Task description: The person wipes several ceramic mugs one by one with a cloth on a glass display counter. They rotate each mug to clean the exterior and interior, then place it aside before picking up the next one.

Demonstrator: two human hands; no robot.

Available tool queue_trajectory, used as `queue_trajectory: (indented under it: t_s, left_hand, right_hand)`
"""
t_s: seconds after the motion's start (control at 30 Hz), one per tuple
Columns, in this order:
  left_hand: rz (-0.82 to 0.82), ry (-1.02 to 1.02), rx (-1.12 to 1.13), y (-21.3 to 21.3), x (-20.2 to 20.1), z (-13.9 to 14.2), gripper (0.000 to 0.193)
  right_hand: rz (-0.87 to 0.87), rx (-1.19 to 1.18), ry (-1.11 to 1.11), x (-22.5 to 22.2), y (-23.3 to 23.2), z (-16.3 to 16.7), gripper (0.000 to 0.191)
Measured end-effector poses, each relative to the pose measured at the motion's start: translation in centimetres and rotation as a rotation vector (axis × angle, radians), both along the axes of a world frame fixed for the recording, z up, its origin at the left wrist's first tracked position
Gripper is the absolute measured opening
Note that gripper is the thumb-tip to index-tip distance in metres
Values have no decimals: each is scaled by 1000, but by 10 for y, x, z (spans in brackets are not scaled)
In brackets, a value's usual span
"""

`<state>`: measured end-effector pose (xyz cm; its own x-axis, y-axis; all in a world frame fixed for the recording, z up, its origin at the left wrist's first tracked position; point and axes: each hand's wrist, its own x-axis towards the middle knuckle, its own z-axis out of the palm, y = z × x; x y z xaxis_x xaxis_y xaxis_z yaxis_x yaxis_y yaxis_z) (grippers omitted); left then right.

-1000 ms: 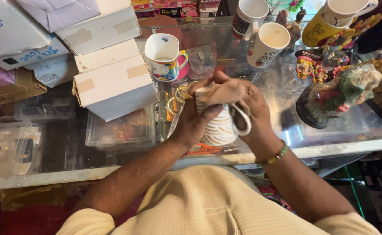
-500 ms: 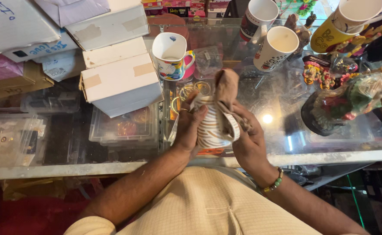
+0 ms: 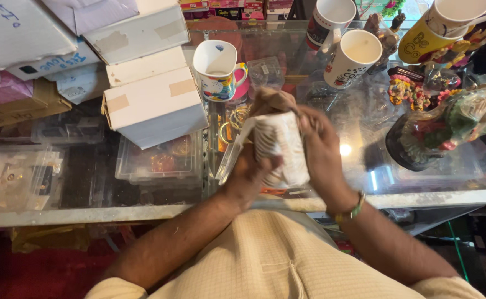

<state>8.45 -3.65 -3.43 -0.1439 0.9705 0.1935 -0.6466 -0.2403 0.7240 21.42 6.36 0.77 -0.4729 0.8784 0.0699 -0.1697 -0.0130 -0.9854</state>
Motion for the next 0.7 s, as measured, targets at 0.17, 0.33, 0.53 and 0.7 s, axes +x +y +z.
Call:
queue_trajectory:
  t_s: [0.17, 0.33, 0.53, 0.7]
  left_hand:
    - [157, 10, -107, 5, -17, -7, 72]
    - [-134, 131, -77, -2, -10, -21, 75]
    - [-93, 72, -133, -4, -4, -28, 83]
    - [-68, -212, -173, 1, -29, -34, 66]
  right_hand:
    - [43, 579, -166, 33, -51, -22, 33]
    - [16, 607, -72, 21, -21, -3, 38]
    - [24, -61, 116, -4, -9, 1, 32]
    - [118, 739, -262, 23, -55, 3, 33]
